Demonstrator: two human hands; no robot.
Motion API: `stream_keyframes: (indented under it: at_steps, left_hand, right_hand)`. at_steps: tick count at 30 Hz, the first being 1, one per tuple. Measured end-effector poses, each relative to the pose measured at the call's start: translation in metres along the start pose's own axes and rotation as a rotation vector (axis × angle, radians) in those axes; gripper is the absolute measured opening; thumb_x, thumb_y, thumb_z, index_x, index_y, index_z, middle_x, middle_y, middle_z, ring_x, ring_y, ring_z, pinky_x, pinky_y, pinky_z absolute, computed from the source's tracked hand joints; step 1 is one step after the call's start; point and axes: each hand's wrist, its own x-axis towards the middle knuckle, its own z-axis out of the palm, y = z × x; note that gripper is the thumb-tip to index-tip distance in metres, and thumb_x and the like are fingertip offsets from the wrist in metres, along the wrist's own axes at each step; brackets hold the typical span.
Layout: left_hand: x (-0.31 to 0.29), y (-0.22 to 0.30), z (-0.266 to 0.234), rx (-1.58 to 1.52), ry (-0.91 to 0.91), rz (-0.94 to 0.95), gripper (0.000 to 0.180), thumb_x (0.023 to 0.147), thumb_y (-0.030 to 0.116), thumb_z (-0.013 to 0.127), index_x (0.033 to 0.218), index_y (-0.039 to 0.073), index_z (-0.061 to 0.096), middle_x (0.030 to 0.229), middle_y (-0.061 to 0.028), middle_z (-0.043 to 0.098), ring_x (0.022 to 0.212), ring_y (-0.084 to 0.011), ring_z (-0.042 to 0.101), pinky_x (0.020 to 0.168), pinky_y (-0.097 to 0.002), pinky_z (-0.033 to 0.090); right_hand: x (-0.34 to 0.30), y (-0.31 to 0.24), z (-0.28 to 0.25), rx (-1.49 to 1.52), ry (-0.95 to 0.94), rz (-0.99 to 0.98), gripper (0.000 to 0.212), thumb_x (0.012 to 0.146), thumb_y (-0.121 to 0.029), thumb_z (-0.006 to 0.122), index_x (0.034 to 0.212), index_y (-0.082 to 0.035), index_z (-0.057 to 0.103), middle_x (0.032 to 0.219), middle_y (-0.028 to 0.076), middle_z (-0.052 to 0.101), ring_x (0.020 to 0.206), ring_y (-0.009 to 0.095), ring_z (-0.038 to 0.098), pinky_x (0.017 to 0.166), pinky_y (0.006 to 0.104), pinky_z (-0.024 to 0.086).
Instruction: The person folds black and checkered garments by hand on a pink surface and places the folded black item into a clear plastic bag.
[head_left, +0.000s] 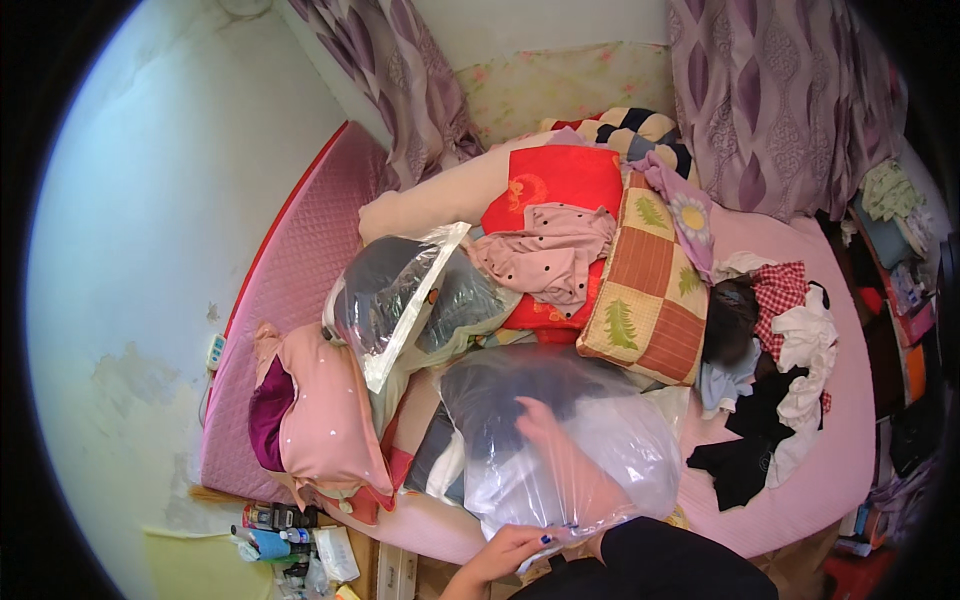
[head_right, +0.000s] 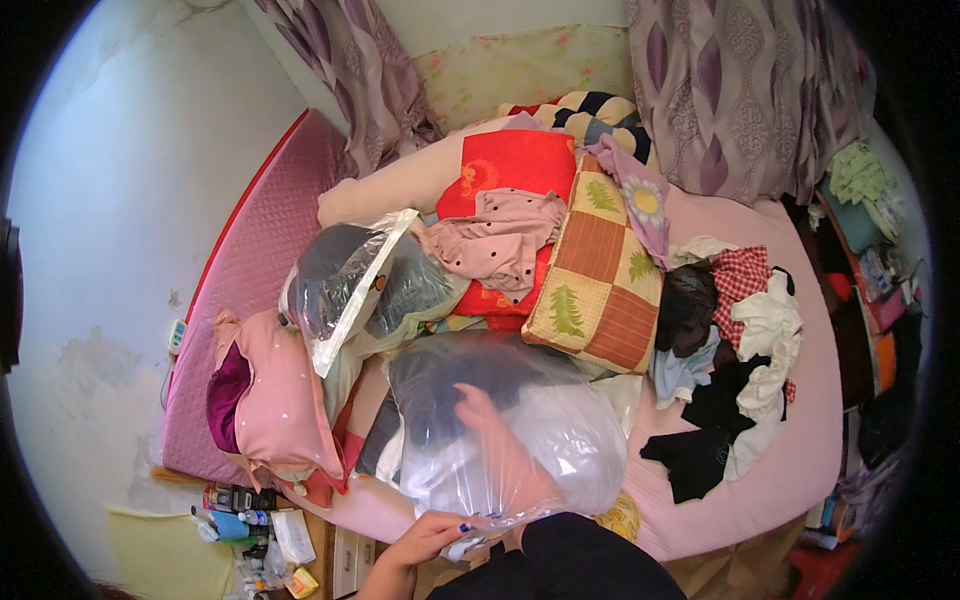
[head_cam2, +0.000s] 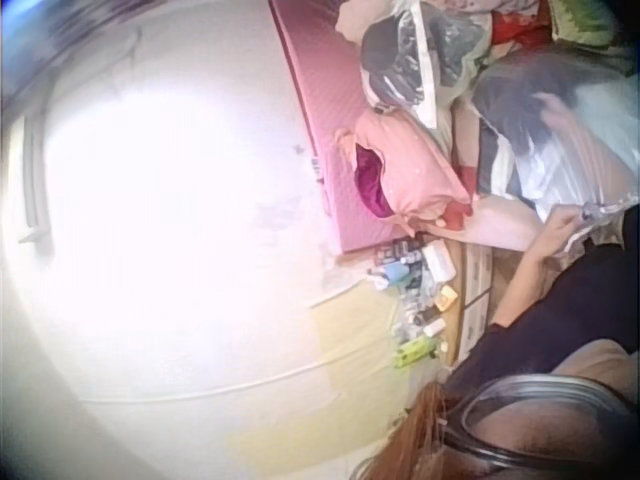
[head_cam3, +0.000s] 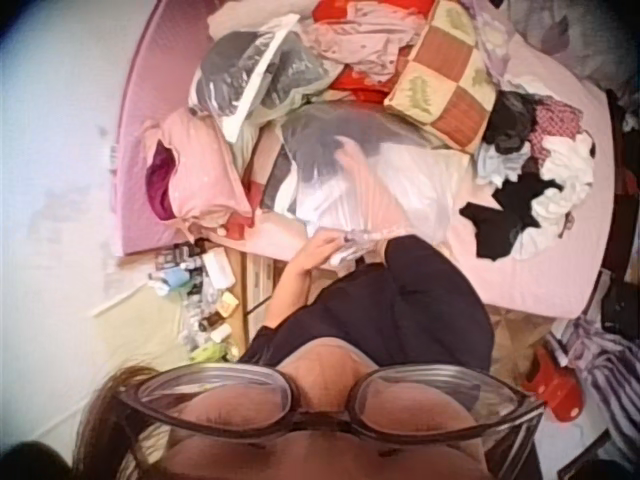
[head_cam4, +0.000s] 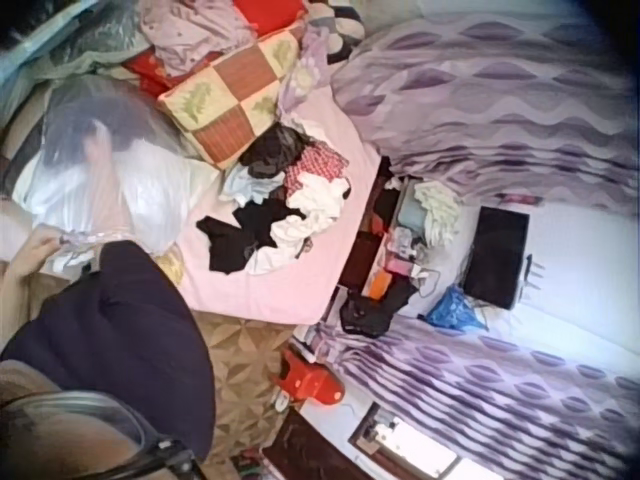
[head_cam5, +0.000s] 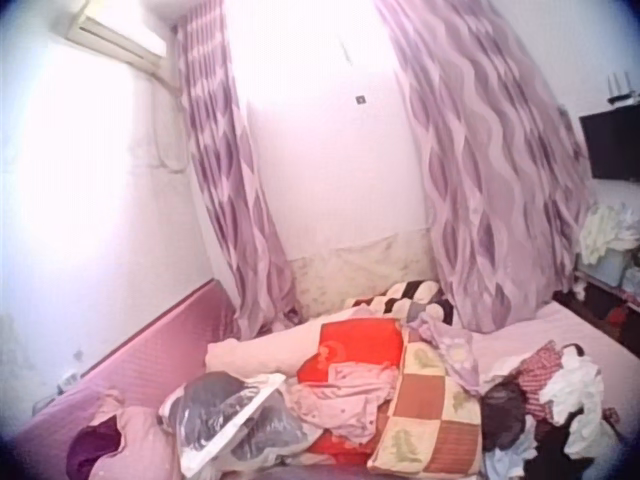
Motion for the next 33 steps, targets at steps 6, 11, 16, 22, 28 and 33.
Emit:
stream_keyframes:
  at_steps: [6,11,16,22,28,33]
  left_hand:
    - [-0.011,-0.014,0.006,-0.054,0.046,-0.051,0.03,0.088,0.016,0.042,0.105,-0.007,0.052,0.106,-0.0138,0.057,0.106,-0.0227,0.048,0.093,-0.0313,0.033]
    - [-0.004,-0.029,0.009,-0.185,0.044,-0.053,0.032,0.087,0.017,0.042,0.105,-0.008,0.052,0.105,-0.0147,0.057,0.104,-0.0232,0.05,0.091,-0.0308,0.035]
    - [-0.018,-0.041,0.013,-0.23,0.089,-0.085,0.032,0.087,0.017,0.043,0.103,-0.009,0.052,0.107,-0.0155,0.056,0.104,-0.0234,0.05,0.091,-0.0311,0.035]
    - [-0.015,-0.044,0.005,-0.24,0.054,-0.007,0.033,0.087,0.018,0.043,0.103,-0.009,0.053,0.107,-0.0158,0.056,0.104,-0.023,0.05,0.09,-0.0305,0.035]
    - [-0.037,-0.044,0.01,-0.409,0.226,-0.161,0.035,0.086,0.019,0.046,0.106,-0.009,0.051,0.107,-0.015,0.055,0.101,-0.0198,0.05,0.09,-0.029,0.033]
    - [-0.035,-0.044,0.002,-0.438,0.256,-0.096,0.035,0.086,0.018,0.046,0.106,-0.01,0.051,0.107,-0.0151,0.056,0.102,-0.02,0.049,0.091,-0.0288,0.032]
  right_hand:
    - [0.023,0.013,0.023,-0.395,0.219,-0.108,0.02,0.073,-0.011,0.059,0.085,0.006,0.056,0.078,0.01,0.055,0.063,0.02,0.051,0.05,0.0316,0.039]
    - [0.034,0.023,-0.003,-0.384,0.421,-0.25,0.023,0.073,-0.012,0.059,0.085,0.007,0.056,0.078,0.01,0.055,0.061,0.019,0.051,0.048,0.032,0.039]
    - [-0.016,0.043,0.029,0.114,0.288,0.072,0.024,0.071,-0.013,0.059,0.089,0.002,0.056,0.089,0.012,0.057,0.077,0.025,0.054,0.07,0.0349,0.043]
    - [-0.003,0.052,0.056,0.092,0.183,0.131,0.023,0.071,-0.016,0.058,0.088,-0.001,0.057,0.09,0.011,0.059,0.082,0.026,0.056,0.076,0.0371,0.045]
    - [0.041,0.071,0.06,0.363,0.107,0.072,0.023,0.07,-0.018,0.052,0.085,-0.002,0.057,0.086,0.01,0.06,0.08,0.026,0.057,0.072,0.0384,0.046]
    - [0.08,0.044,0.037,0.419,-0.13,0.053,0.023,0.073,-0.018,0.054,0.09,-0.002,0.056,0.091,0.011,0.059,0.084,0.026,0.055,0.076,0.0356,0.044]
